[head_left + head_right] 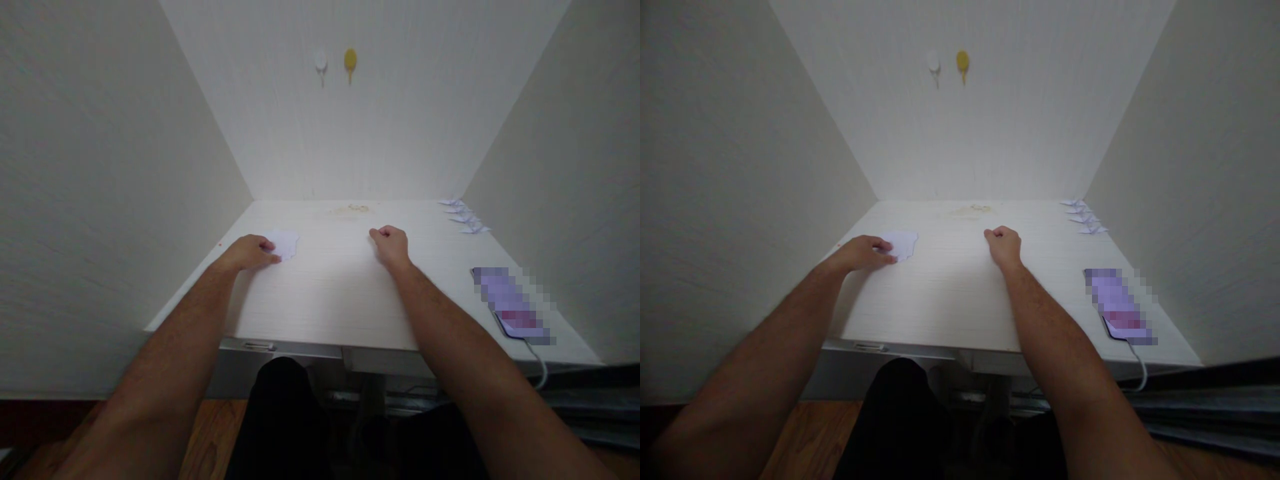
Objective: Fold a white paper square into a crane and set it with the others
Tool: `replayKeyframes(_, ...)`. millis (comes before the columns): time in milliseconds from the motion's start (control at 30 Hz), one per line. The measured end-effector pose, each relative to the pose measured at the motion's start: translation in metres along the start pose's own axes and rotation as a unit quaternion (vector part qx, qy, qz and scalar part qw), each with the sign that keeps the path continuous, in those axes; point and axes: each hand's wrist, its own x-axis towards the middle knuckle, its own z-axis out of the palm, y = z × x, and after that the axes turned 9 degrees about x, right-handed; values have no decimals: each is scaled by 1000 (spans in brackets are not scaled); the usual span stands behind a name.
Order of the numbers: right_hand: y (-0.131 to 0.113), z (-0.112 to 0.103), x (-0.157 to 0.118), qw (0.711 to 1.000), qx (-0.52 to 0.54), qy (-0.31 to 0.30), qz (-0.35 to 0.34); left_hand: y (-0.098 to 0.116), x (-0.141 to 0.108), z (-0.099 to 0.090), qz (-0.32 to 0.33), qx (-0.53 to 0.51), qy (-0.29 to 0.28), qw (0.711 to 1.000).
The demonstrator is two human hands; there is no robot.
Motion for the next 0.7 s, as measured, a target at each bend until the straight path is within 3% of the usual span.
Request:
replayKeyframes(367, -6, -1, -2, 1000, -12, -8, -2, 6, -3, -5, 4, -12, 5, 1000)
replayKeyframes(567, -4, 0, -2, 1000, -1, -7, 6, 5, -2, 3, -24, 7, 67, 997)
replayKeyframes(700, -4, 1, -2, 1000, -9, -13, 3, 2, 1, 4, -10, -17, 60, 998)
